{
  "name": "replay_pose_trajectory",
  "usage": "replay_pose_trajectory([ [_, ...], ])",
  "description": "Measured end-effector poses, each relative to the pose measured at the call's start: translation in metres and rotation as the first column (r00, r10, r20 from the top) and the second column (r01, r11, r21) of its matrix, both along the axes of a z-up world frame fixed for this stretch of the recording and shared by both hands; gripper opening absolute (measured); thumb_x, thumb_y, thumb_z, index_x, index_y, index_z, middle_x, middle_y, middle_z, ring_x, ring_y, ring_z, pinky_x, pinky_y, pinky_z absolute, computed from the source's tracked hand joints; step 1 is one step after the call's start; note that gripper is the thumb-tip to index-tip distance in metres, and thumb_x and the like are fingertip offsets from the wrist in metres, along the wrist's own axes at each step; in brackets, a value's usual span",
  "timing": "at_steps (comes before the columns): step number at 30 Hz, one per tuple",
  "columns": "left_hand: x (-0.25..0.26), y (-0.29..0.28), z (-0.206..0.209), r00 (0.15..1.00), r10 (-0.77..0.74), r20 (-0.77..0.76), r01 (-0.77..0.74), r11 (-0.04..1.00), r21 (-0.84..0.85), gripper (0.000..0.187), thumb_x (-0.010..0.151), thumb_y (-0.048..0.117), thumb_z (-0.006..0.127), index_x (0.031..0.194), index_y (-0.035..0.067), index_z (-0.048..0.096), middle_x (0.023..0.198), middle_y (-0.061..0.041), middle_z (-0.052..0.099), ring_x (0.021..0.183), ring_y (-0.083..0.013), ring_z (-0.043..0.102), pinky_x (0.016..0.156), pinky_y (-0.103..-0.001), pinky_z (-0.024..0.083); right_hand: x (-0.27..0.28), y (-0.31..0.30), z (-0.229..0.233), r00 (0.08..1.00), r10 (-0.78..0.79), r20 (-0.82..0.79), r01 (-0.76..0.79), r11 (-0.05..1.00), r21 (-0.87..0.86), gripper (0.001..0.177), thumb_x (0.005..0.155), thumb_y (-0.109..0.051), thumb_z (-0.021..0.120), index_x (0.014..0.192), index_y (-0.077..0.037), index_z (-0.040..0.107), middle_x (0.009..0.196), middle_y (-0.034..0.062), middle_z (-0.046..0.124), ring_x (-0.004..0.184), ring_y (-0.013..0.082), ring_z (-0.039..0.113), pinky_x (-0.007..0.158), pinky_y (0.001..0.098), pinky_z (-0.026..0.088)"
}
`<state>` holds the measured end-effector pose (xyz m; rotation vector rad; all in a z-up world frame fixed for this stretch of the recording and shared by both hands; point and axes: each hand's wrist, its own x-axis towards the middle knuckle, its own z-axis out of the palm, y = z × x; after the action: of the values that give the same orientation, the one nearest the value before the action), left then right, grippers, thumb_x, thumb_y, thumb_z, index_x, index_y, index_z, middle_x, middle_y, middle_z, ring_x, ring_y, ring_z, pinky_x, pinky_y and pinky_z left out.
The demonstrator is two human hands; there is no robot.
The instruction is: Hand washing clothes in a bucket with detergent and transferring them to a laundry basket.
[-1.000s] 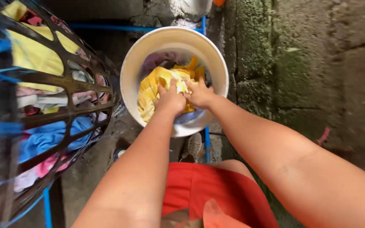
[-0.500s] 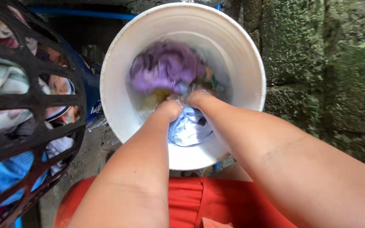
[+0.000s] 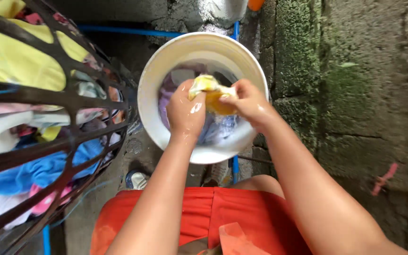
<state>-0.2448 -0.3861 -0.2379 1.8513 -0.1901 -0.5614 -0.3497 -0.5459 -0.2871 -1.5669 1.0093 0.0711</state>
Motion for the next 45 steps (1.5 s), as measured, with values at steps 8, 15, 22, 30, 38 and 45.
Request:
replay_pose_trajectory([
  [8, -0.001, 0.008, 0.085, 0.941, -0.067, 0.331, 0.058, 0.998, 0.037, 0.035, 0.083, 0.005, 0.065, 0.118, 0.009, 0.070, 0.111, -0.016, 0.072, 0.105, -0.0358, 0.069, 0.093, -0.043, 0.054, -0.001, 0.004, 0.183, 0.967, 0.018, 0.254, 0.003, 0.997, -0.083, 0.027, 0.096, -0.021, 0.074, 0.114, -0.005, 0.064, 0.096, 0.0044, 0.070, 0.075, 0.0114, 0.064, 0.061, 0.0267, 0.050],
  [15, -0.035, 0.015, 0.106, 0.958, -0.117, 0.262, 0.101, 0.992, 0.075, 0.043, 0.082, -0.001, 0.060, 0.125, 0.003, 0.064, 0.123, -0.025, 0.064, 0.113, -0.0421, 0.062, 0.099, -0.048, 0.048, 0.000, -0.001, 0.134, 0.947, 0.237, 0.215, -0.218, 0.970, -0.112, 0.033, 0.090, -0.006, 0.070, 0.122, 0.000, 0.066, 0.106, 0.0040, 0.073, 0.092, 0.0091, 0.071, 0.079, 0.0239, 0.060],
  [22, -0.025, 0.046, 0.243, 0.978, 0.078, 0.193, -0.060, 0.994, -0.094, 0.029, 0.094, 0.008, 0.058, 0.122, 0.003, 0.066, 0.117, -0.020, 0.071, 0.108, -0.0381, 0.068, 0.091, -0.044, 0.055, 0.038, 0.103, 0.309, 0.920, 0.134, 0.368, -0.121, 0.991, -0.058, 0.023, 0.101, -0.012, 0.066, 0.121, 0.000, 0.064, 0.099, 0.0047, 0.075, 0.089, 0.0097, 0.069, 0.078, 0.0243, 0.057],
  [30, 0.022, 0.164, 0.328, 0.866, 0.477, 0.149, -0.359, 0.802, -0.478, 0.027, 0.103, 0.006, 0.059, 0.129, 0.001, 0.061, 0.111, -0.014, 0.075, 0.100, -0.0172, 0.074, 0.089, -0.029, 0.059, 0.120, 0.219, 0.415, 0.637, 0.618, 0.461, -0.456, 0.784, -0.421, 0.024, 0.105, -0.012, 0.064, 0.126, -0.005, 0.056, 0.094, 0.0079, 0.073, 0.087, 0.0094, 0.072, 0.074, 0.0253, 0.059],
  [38, 0.131, 0.302, 0.212, 0.819, 0.485, 0.307, -0.540, 0.833, 0.124, 0.035, 0.086, 0.016, 0.072, 0.119, 0.006, 0.067, 0.115, -0.019, 0.070, 0.104, -0.0330, 0.067, 0.090, -0.042, 0.052, 0.299, 0.301, 0.287, 0.466, 0.856, -0.224, -0.815, 0.317, -0.485, 0.074, 0.074, -0.050, 0.085, 0.132, -0.010, 0.062, 0.121, 0.0204, 0.071, 0.113, 0.0318, 0.068, 0.096, 0.0411, 0.053],
  [45, 0.188, 0.368, 0.186, 0.872, 0.483, 0.081, -0.474, 0.793, 0.384, 0.040, 0.082, 0.033, 0.071, 0.118, 0.016, 0.069, 0.117, -0.020, 0.065, 0.115, -0.0370, 0.062, 0.099, -0.044, 0.049, 0.345, 0.330, 0.217, 0.359, 0.709, -0.606, -0.861, 0.002, -0.508, 0.105, 0.058, -0.060, 0.097, 0.148, -0.028, 0.053, 0.156, 0.0376, 0.025, 0.144, 0.0492, 0.029, 0.109, 0.0518, 0.035],
])
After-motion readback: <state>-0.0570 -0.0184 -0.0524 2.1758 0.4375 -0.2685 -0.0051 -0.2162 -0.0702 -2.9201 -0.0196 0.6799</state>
